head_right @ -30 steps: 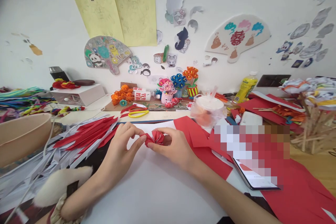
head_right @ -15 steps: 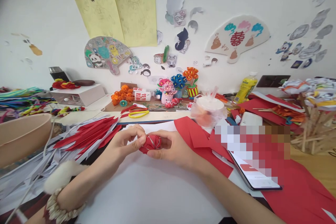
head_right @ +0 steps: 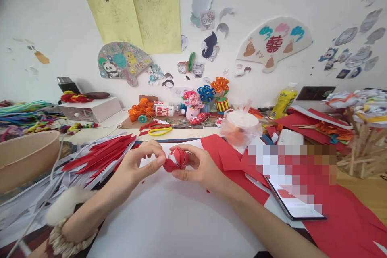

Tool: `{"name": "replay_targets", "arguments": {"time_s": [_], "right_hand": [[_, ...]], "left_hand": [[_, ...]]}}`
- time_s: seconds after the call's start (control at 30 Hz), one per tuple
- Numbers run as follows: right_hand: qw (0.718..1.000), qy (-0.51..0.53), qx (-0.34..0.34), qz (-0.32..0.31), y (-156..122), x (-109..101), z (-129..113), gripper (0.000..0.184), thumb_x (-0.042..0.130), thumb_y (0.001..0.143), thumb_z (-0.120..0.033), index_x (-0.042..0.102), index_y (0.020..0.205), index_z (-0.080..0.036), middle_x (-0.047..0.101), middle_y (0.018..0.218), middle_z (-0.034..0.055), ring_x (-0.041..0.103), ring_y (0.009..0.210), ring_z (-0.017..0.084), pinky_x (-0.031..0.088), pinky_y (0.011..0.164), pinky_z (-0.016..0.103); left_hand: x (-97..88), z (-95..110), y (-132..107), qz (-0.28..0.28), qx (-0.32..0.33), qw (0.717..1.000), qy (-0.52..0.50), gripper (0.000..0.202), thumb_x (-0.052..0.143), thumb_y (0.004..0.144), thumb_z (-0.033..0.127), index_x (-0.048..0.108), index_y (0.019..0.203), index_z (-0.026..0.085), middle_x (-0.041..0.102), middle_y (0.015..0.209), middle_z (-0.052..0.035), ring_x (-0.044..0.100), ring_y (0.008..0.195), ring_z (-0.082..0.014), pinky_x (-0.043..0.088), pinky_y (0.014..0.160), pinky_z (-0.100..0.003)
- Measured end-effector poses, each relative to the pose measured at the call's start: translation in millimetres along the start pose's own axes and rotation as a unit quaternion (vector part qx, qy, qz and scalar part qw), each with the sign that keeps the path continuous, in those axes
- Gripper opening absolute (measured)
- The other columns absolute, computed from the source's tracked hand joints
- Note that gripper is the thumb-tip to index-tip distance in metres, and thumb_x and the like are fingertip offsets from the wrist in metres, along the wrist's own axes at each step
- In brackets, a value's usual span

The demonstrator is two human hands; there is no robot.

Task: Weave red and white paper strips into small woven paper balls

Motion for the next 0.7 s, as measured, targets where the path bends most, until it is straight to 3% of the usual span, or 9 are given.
{"name": "replay_targets", "arguments": {"time_s": [0.13, 0.2, 0.27, 0.4, 0.47, 0.53, 0.7], "right_hand": [[0.99, 0.128, 0.051, -0.024, -2, 4, -3, 0.073, 0.081, 0.067, -0.045, 0.048, 0.13, -0.033, 0.059, 0.119, 0.0049, 0.061, 0.101, 0.021, 0.049, 0.084, 0.036], [0.972, 0.211, 0.089, -0.058, -4, 11, -3, 0.071, 0.068, 0.074, -0.06, 0.042, 0.134, -0.033, 0.057, 0.122, 0.0073, 0.063, 0.098, 0.023, 0.05, 0.083, 0.041], [0.956, 0.253, 0.128, -0.082, -5, 19, -1, 0.062, 0.055, 0.082, -0.065, 0.047, 0.131, -0.027, 0.06, 0.117, 0.0092, 0.064, 0.095, 0.023, 0.049, 0.084, 0.044], [0.935, 0.305, 0.165, -0.073, -4, 34, 4, 0.044, 0.053, 0.088, -0.058, 0.061, 0.111, -0.021, 0.064, 0.098, 0.0055, 0.063, 0.085, 0.018, 0.049, 0.078, 0.035], [0.939, 0.308, 0.151, -0.032, -3, 35, 6, 0.029, 0.062, 0.086, -0.046, 0.064, 0.087, -0.017, 0.058, 0.073, -0.001, 0.056, 0.066, 0.011, 0.045, 0.063, 0.025], [0.943, 0.304, 0.139, -0.011, -1, 34, 7, 0.022, 0.067, 0.083, -0.034, 0.061, 0.074, -0.016, 0.051, 0.064, -0.0038, 0.047, 0.059, 0.008, 0.039, 0.056, 0.021], [0.953, 0.273, 0.128, -0.016, 0, 31, 9, 0.022, 0.067, 0.08, -0.032, 0.056, 0.068, -0.017, 0.046, 0.062, -0.0041, 0.043, 0.056, 0.009, 0.035, 0.053, 0.023]], "left_hand": [[2.4, 3, -1, 0.023, 0.033, 0.999, 0.015, 0.03, 0.059, 0.084, 0.045, 0.062, 0.067, 0.021, 0.06, 0.08, -0.0017, 0.051, 0.083, -0.0196, 0.038, 0.079, -0.034], [4.8, 3, -2, 0.039, 0.048, 0.998, 0.023, 0.029, 0.059, 0.086, 0.042, 0.061, 0.067, 0.021, 0.059, 0.078, -0.002, 0.051, 0.083, -0.0197, 0.037, 0.08, -0.035], [9.1, 3, -4, 0.042, 0.06, 0.997, 0.032, 0.027, 0.058, 0.087, 0.039, 0.062, 0.068, 0.021, 0.058, 0.078, -0.0021, 0.05, 0.083, -0.0197, 0.037, 0.081, -0.035], [20.2, 4, -6, 0.028, 0.083, 0.995, 0.051, 0.024, 0.057, 0.088, 0.035, 0.063, 0.07, 0.021, 0.058, 0.078, -0.0017, 0.049, 0.082, -0.0192, 0.035, 0.082, -0.036], [24.1, 6, -7, 0.028, 0.084, 0.994, 0.068, 0.024, 0.056, 0.088, 0.034, 0.062, 0.069, 0.021, 0.058, 0.078, -0.0014, 0.048, 0.082, -0.019, 0.034, 0.081, -0.035], [26.0, 6, -7, 0.036, 0.073, 0.993, 0.089, 0.023, 0.056, 0.088, 0.033, 0.062, 0.069, 0.021, 0.058, 0.079, -0.0017, 0.048, 0.083, -0.0193, 0.033, 0.081, -0.035], [25.9, 6, -7, 0.057, 0.056, 0.991, 0.11, 0.024, 0.056, 0.088, 0.034, 0.064, 0.069, 0.021, 0.057, 0.078, -0.0022, 0.047, 0.082, -0.02, 0.034, 0.078, -0.036]]}}
Point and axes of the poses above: each hand's wrist, its own y-axis towards the middle knuckle, its own x-axis out of the palm, z = x × y, the point moved 3 cm from there along y, towards the middle knuckle
